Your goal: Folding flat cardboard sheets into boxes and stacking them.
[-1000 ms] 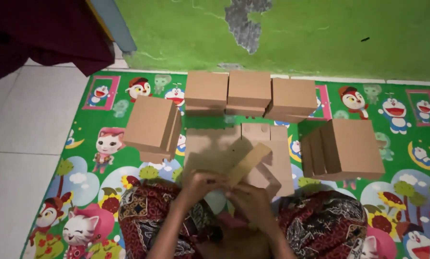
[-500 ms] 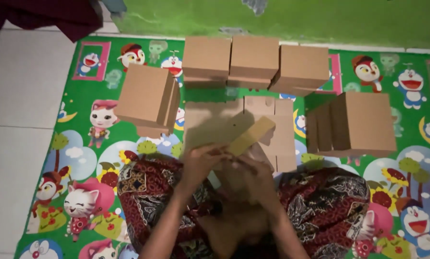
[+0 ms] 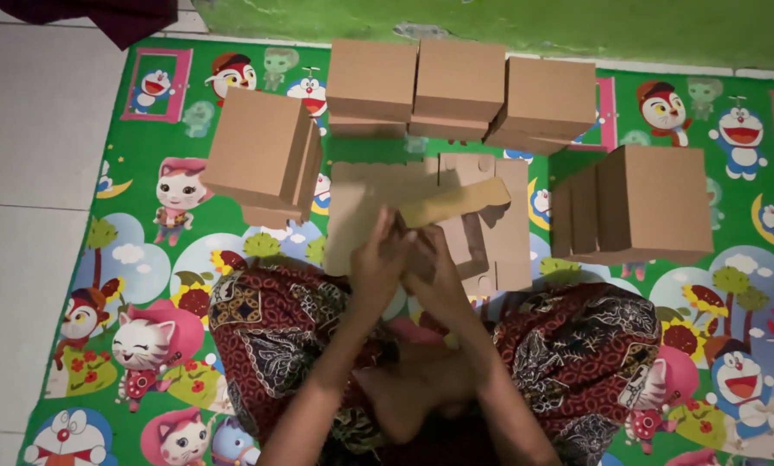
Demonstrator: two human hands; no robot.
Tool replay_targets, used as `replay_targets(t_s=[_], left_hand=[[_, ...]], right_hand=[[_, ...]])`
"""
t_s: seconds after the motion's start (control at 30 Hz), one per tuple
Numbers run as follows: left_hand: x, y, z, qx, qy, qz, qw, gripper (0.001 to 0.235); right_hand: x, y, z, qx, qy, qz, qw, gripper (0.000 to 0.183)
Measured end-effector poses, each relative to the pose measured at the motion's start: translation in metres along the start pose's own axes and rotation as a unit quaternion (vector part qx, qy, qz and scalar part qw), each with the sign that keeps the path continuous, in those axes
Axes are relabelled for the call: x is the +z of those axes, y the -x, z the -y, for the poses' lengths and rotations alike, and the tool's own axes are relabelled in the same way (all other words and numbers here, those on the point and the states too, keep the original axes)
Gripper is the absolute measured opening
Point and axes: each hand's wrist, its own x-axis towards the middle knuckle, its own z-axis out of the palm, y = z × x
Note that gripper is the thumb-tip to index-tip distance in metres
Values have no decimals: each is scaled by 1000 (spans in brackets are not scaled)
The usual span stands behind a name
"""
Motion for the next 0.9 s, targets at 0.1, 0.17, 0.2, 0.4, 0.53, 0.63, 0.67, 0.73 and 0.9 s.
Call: replay_targets(t_s=[0.1,0.17,0.2,0.4,0.53,0.63,0.67,0.73,0.9], left_hand=[[4,-4,-11,4,-2,-38,999,69],[8,-3,-9,4,-44,-46,998,58],[9,-7,18,0,-43,-49,998,58],[-1,-29,78,198,-205,-112,952,36],[-2,-45,83,231,-239,-112,937,25],[2,-62,113,282,-301,-90,907,29],[4,-69,132,307,-356,-87,878,34],[4,-79,200,352,-437,-96,822,35],[-13,-68,115,396,-378,-36,836,34]], right_hand=[[-2,-8,-19,46,-72,14,996,77],[-8,-16,-37,-30,-61,-6,998,60],[-11,-11,-18,-27,-59,-2,998,60],[-72,-11,-9,-185,138,-318,919,15],[-94,-30,-24,-104,248,-139,953,78],[-109,-43,-43,-65,344,-105,931,68],[-116,-47,-53,-80,398,-120,906,57],[-129,-48,-47,-81,422,-107,896,55],[-142,-43,-43,-90,480,-76,869,52]])
